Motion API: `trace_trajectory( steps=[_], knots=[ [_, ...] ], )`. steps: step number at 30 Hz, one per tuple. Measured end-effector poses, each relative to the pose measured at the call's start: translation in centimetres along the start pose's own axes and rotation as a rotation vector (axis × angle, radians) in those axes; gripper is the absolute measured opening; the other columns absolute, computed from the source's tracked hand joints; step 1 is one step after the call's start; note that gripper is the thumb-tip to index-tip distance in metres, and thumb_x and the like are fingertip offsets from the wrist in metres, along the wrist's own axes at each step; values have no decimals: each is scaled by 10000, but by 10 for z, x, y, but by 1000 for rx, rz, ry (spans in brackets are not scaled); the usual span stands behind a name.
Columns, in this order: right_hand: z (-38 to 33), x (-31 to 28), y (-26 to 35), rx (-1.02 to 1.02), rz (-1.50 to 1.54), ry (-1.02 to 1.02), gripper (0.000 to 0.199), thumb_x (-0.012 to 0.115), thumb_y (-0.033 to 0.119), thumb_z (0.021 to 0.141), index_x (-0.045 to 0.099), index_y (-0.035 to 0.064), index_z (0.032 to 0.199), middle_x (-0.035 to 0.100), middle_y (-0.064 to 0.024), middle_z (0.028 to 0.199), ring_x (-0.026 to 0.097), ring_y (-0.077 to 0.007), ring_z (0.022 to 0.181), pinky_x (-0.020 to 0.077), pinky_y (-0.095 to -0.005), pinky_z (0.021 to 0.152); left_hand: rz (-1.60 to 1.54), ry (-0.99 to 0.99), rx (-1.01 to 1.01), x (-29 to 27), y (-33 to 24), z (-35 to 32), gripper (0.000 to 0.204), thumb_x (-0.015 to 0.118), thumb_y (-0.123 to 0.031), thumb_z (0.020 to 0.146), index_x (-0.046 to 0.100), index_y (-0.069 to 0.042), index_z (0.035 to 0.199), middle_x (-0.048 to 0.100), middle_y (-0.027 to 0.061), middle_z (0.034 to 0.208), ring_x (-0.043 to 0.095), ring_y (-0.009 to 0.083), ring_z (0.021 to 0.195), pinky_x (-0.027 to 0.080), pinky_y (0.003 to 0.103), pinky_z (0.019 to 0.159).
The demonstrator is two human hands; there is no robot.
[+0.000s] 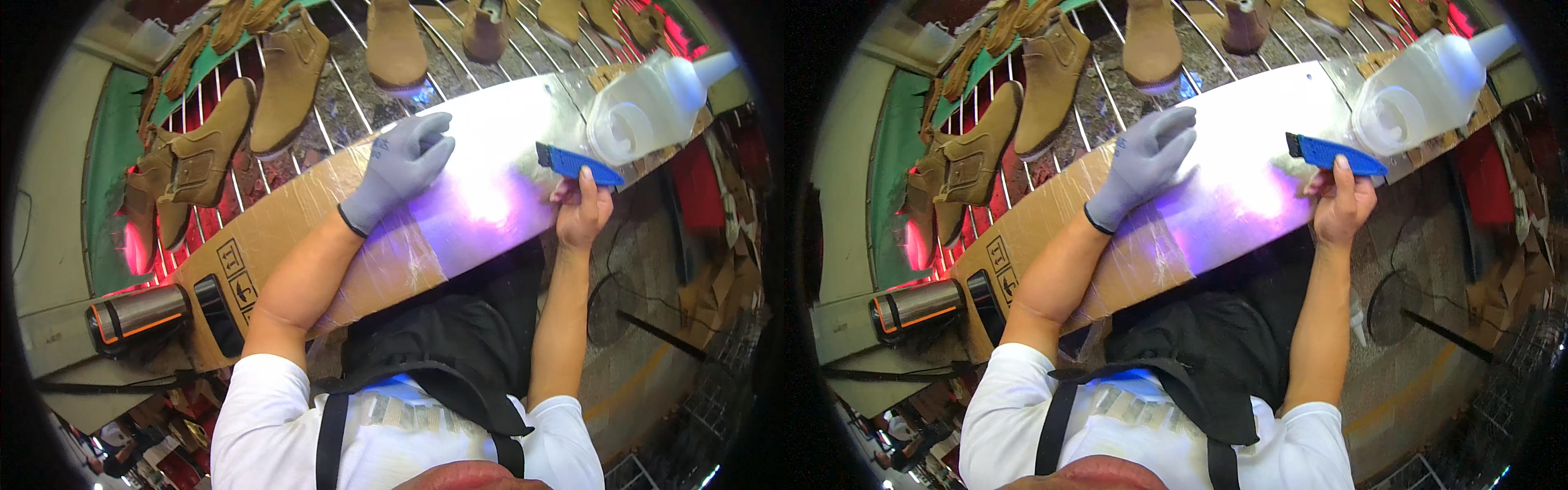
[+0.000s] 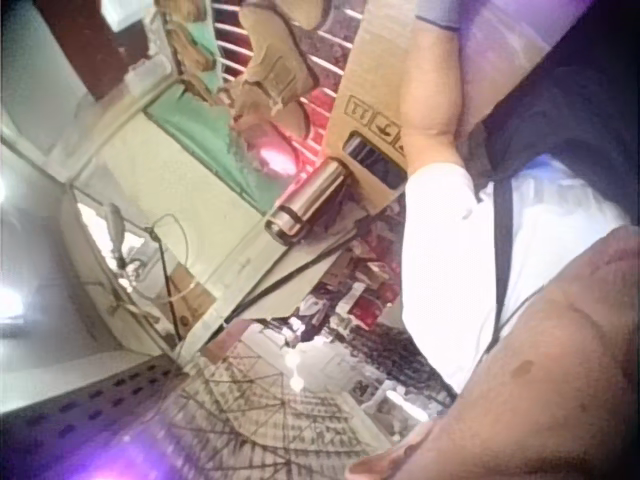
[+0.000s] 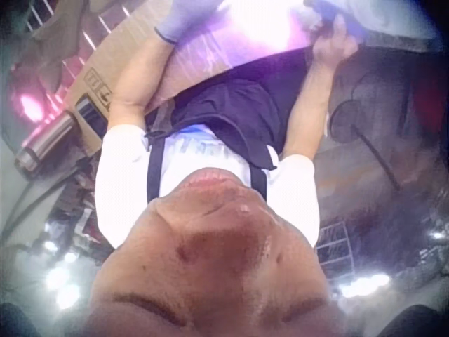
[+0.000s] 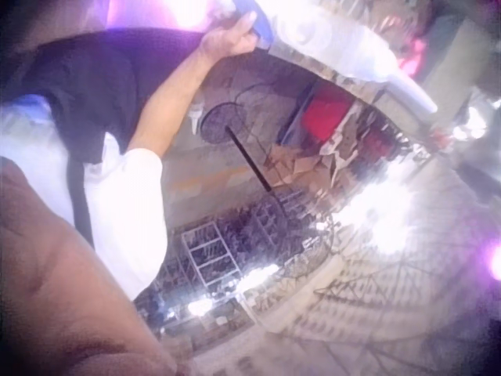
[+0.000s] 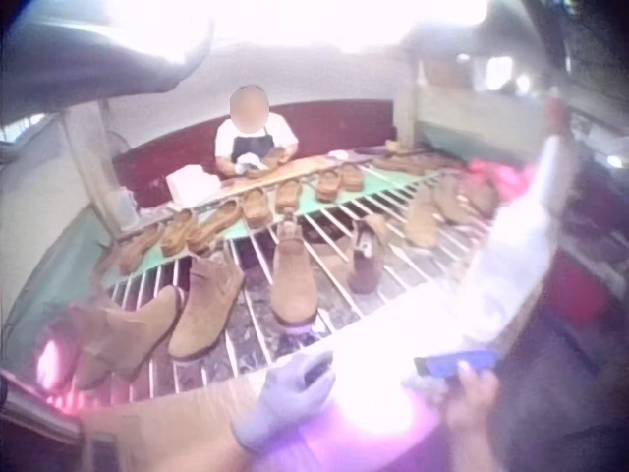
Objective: The person applies adhesive to the base of several boots using a blue tool. They pick up each boot from a rack, spread glue around the edges where the upper meets the sole, and then place the boot back on the rack.
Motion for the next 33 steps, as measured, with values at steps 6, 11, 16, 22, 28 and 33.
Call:
trace_trajectory(
  steps=[6, 11, 16, 22, 28, 33],
  knots=[
    [-1, 5, 3, -10, 92, -56, 169, 634, 159, 989, 637, -9, 1007, 694, -100, 841, 608, -149, 602, 527, -288, 535, -185, -44, -162, -1, -11, 0, 356, 719, -180, 939, 675, 19, 1231, 712, 131, 1120, 682, 166, 989, 534, 295, 878],
    [0, 2, 4, 13, 198, -140, 205, 618, 210, 998, 652, 9, 1023, 712, -101, 855, 608, -153, 610, 515, -297, 536, -183, -36, -179, -3, -12, -1, 342, 695, -161, 958, 669, 27, 1243, 713, 117, 1144, 672, 152, 1023, 527, 295, 913],
    [4, -10, 0, 34, 350, -134, 265, 606, 257, 1012, 667, 1, 1035, 720, -117, 876, 625, -176, 675, 526, -325, 609, -272, -5, -229, -1, -10, -2, 389, 665, -142, 978, 621, 57, 1310, 699, 130, 1203, 664, 175, 1097, 524, 303, 963],
    [10, -21, -8, 81, 481, -131, 295, 581, 276, 1032, 657, -7, 1069, 721, -136, 902, 634, -190, 713, 534, -334, 644, -211, 3, -201, 0, -6, 1, 381, 653, -133, 984, 620, 58, 1312, 699, 140, 1210, 662, 182, 1106, 521, 311, 974],
    [10, -16, -7, 104, 492, -156, 311, 566, 288, 1040, 653, -8, 1072, 718, -136, 902, 635, -191, 715, 535, -339, 648, -183, -11, -184, -1, -7, -2, 389, 658, -156, 987, 621, 51, 1315, 696, 138, 1210, 658, 182, 1113, 516, 311, 981],
    [13, -20, -7, 127, 430, -142, 312, 561, 292, 1041, 657, -5, 1055, 717, -125, 887, 637, -189, 720, 538, -344, 656, -244, -9, -196, 0, -7, -3, 391, 663, -158, 987, 620, 49, 1315, 688, 131, 1222, 658, 178, 1113, 513, 306, 982]
  ],
)
Point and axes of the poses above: each hand's wrist, its own z-axis towards the middle knuckle, its own x-axis out of the palm, y = z × x, the point moved 1 cm from there along z, towards the middle knuckle
